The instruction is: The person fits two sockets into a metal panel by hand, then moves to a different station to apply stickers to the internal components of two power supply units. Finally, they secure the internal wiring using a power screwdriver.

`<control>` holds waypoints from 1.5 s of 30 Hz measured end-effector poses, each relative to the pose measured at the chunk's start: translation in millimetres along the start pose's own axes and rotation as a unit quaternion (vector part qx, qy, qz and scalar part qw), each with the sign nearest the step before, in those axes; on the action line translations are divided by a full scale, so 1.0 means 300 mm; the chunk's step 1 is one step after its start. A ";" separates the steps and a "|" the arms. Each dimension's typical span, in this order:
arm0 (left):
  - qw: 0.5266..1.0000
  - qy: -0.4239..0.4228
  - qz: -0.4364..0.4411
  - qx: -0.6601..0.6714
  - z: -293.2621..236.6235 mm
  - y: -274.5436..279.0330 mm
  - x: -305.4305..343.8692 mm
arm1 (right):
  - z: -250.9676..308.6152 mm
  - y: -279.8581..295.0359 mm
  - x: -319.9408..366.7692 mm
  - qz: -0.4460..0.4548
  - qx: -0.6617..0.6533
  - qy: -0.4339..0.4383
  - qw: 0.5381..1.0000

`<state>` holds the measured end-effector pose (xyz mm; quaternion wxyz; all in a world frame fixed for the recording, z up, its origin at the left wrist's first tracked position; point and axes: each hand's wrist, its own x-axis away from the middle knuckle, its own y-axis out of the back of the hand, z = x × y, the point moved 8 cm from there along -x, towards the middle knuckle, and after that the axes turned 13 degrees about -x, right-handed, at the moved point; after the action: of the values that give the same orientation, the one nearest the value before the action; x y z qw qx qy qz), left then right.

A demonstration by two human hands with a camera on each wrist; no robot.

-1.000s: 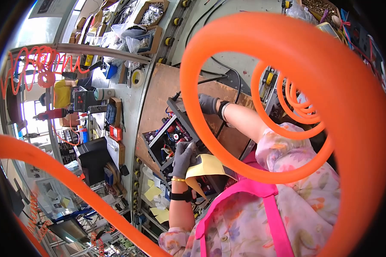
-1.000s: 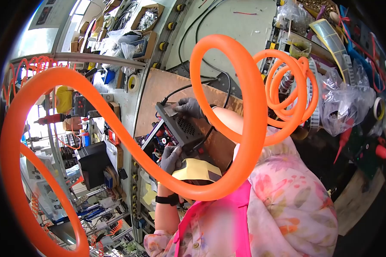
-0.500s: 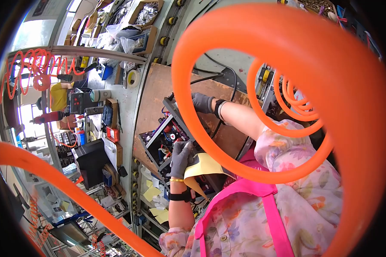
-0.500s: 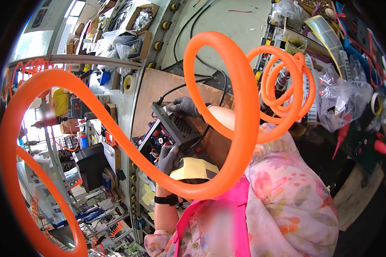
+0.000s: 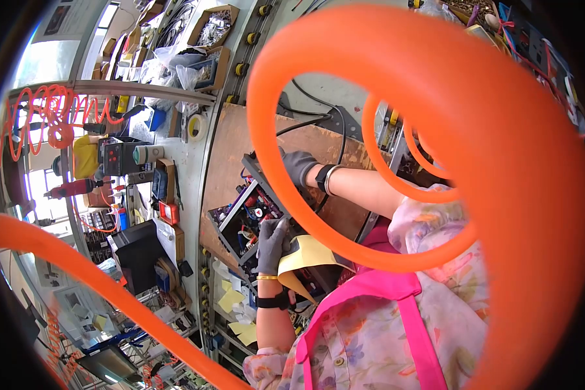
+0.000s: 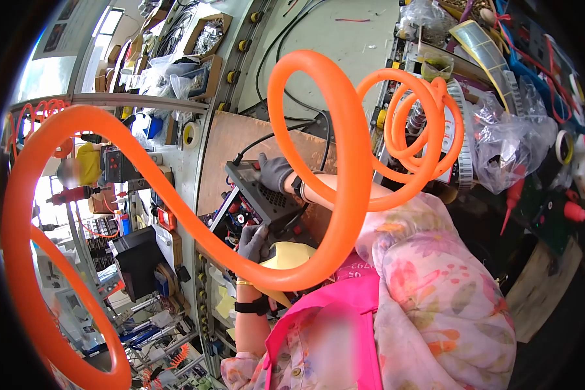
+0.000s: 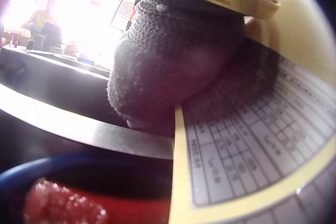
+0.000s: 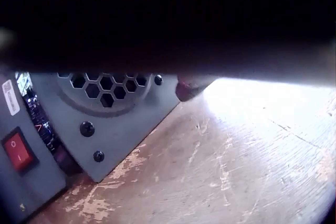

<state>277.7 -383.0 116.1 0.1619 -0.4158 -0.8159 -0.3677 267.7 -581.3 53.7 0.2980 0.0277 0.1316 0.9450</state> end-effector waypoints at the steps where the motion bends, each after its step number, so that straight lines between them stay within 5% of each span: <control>1: 1.000 -0.002 0.002 0.003 -0.004 0.001 0.000 | 0.017 -0.005 0.015 -0.002 0.040 0.011 0.999; 10: 0.998 -0.054 -0.005 -0.040 -0.003 0.005 -0.018 | -0.011 -0.117 0.071 0.133 0.245 0.010 0.960; 18: 0.998 -0.022 0.042 0.034 -0.027 0.005 0.022 | 0.015 0.003 0.220 0.142 0.125 0.026 0.982; 19: 0.998 -0.039 0.016 0.040 -0.074 0.015 0.058 | 0.114 0.103 0.288 0.016 -0.005 0.090 0.996; 20: 0.997 -0.055 -0.007 0.046 -0.103 0.026 0.088 | 0.196 0.178 0.355 -0.013 -0.204 0.102 0.974; 22: 0.985 -0.152 -0.084 0.022 -0.167 0.053 0.141 | 0.237 0.211 0.451 -0.062 -0.198 0.162 0.965; 24: 0.978 -0.155 -0.132 0.053 -0.290 0.042 0.256 | 0.230 0.141 0.581 0.204 -0.344 -0.076 0.913; 26: 0.957 -0.224 -0.179 0.038 -0.342 0.037 0.305 | 0.292 0.151 0.739 0.323 -0.333 -0.226 0.857; 27: 0.962 -0.219 -0.155 0.041 -0.378 0.005 0.349 | 0.290 0.146 0.771 0.317 -0.283 -0.195 0.884; 28: 0.961 -0.241 -0.131 0.042 -0.362 -0.020 0.347 | 0.324 0.177 0.779 0.282 -0.192 -0.112 0.933; 30: 0.934 -0.333 -0.128 0.028 -0.386 -0.112 0.399 | 0.294 0.210 0.822 0.152 -0.223 -0.023 0.963; 32: 0.917 -0.394 -0.069 0.011 -0.380 -0.223 0.434 | 0.238 0.231 0.847 0.032 -0.405 -0.028 0.913; 33: 0.906 -0.421 -0.039 -0.031 -0.386 -0.279 0.462 | 0.216 0.292 0.883 -0.036 -0.385 -0.041 0.921; 35: 0.893 -0.432 0.035 -0.122 -0.404 -0.369 0.511 | 0.244 0.451 0.956 -0.132 -0.109 0.044 0.984; 37: 0.859 -0.466 0.033 -0.208 -0.392 -0.415 0.518 | 0.260 0.589 1.060 -0.180 0.156 0.097 0.966; 38: 0.848 -0.475 0.037 -0.232 -0.374 -0.427 0.510 | 0.255 0.652 1.121 -0.184 0.275 0.111 0.937; 40: 0.895 -0.402 0.102 -0.164 -0.345 -0.442 0.496 | 0.275 0.855 1.317 -0.353 0.315 0.111 0.874; 42: 0.897 -0.399 0.107 -0.159 -0.317 -0.441 0.483 | 0.071 1.039 1.654 -0.570 0.205 -0.064 0.793; 43: 0.897 -0.401 0.096 -0.161 -0.308 -0.440 0.477 | -0.002 1.116 1.814 -0.721 -0.040 0.030 0.691; 45: 0.895 -0.402 0.081 -0.176 -0.295 -0.442 0.475 | -0.079 1.209 2.129 -0.843 -0.028 0.035 0.535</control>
<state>82.5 -419.3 195.6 -0.2259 -0.6148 -0.6969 -0.2922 -461.3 -508.3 110.6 0.9528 -0.1376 0.0776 0.2594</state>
